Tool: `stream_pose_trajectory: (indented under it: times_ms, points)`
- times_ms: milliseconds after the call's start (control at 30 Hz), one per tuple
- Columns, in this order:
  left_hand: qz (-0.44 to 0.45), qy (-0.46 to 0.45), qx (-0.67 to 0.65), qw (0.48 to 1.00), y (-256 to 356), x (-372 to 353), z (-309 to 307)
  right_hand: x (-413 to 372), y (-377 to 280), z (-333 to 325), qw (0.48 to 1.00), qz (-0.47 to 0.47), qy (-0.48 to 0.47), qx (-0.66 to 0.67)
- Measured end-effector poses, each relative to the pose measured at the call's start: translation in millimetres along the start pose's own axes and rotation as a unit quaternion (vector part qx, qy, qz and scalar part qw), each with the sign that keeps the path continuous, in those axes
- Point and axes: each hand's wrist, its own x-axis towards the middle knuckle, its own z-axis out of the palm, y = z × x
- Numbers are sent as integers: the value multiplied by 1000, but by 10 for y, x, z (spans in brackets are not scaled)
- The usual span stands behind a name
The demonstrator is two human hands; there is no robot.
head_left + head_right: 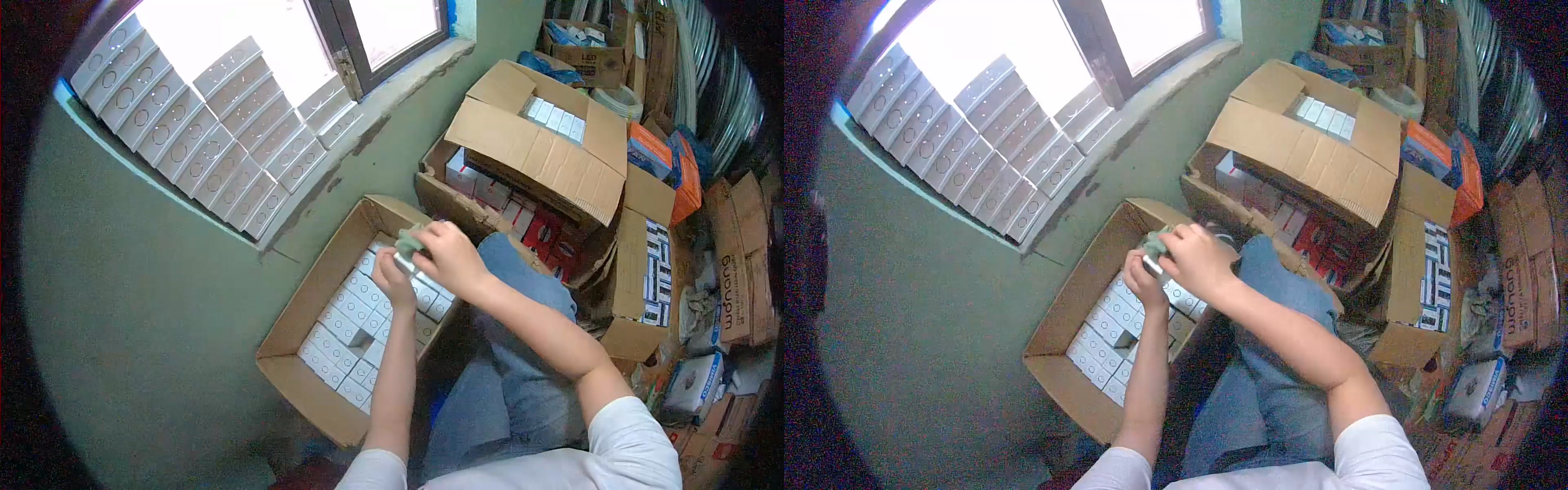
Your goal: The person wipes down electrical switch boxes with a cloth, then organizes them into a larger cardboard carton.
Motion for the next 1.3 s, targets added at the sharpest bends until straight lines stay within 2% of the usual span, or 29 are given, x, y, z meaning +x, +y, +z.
stream_pose_trajectory:
  times_ms: [67,133,233,300,367,400,433,467,500,567,600,633,700,800,867,900,933,967,1133,1233,1300]
  points:
    - [-29,21,-103,994,14,6,41,-46,-66,42,998,-54,-23,27]
    - [-63,67,-163,982,52,9,102,-85,-99,103,998,-51,-25,15]
    - [-36,24,-24,999,48,15,4,-36,31,100,999,3,-35,-10]
    - [-33,57,-39,997,12,-2,4,-13,130,65,999,37,13,-24]
    - [-51,74,-67,994,48,0,-7,-50,103,55,1000,18,-13,19]
    - [-99,118,-129,980,99,19,42,-74,37,37,998,-8,-34,47]
    - [-121,105,-134,978,17,22,-3,-94,-7,50,995,-35,-56,75]
    - [-157,117,-158,968,2,36,-6,-165,-70,119,995,-63,-36,67]
    - [-193,126,-180,956,-3,45,-3,-162,-61,134,997,-48,-33,50]
    - [-159,116,-127,972,-9,18,13,-99,15,124,1000,-14,-24,14]
    - [-140,109,-102,979,-11,12,17,-43,91,109,1000,-7,19,-6]
    - [-122,107,-111,981,-17,5,0,-25,143,90,999,35,29,-17]
    - [-85,103,-131,982,30,-12,-6,-22,181,68,999,41,29,-9]
    - [-139,148,-194,960,148,37,51,-64,110,68,997,-4,75,28]
    - [-168,169,-189,953,200,74,61,-79,43,23,998,-27,20,48]
    - [-142,113,-112,977,7,87,-35,-93,9,25,998,-38,-8,59]
    - [-138,94,-131,977,-349,104,-162,-137,-37,87,993,-78,-23,84]
    - [-160,92,-140,973,-467,112,-191,-145,-91,106,994,-80,-49,50]
    - [-290,65,-163,941,9,81,-15,77,274,35,998,9,39,-39]
    - [-336,16,-294,895,25,131,-10,57,284,-6,994,45,62,78]
    - [-353,-18,-313,881,32,152,4,24,261,9,992,39,70,95]
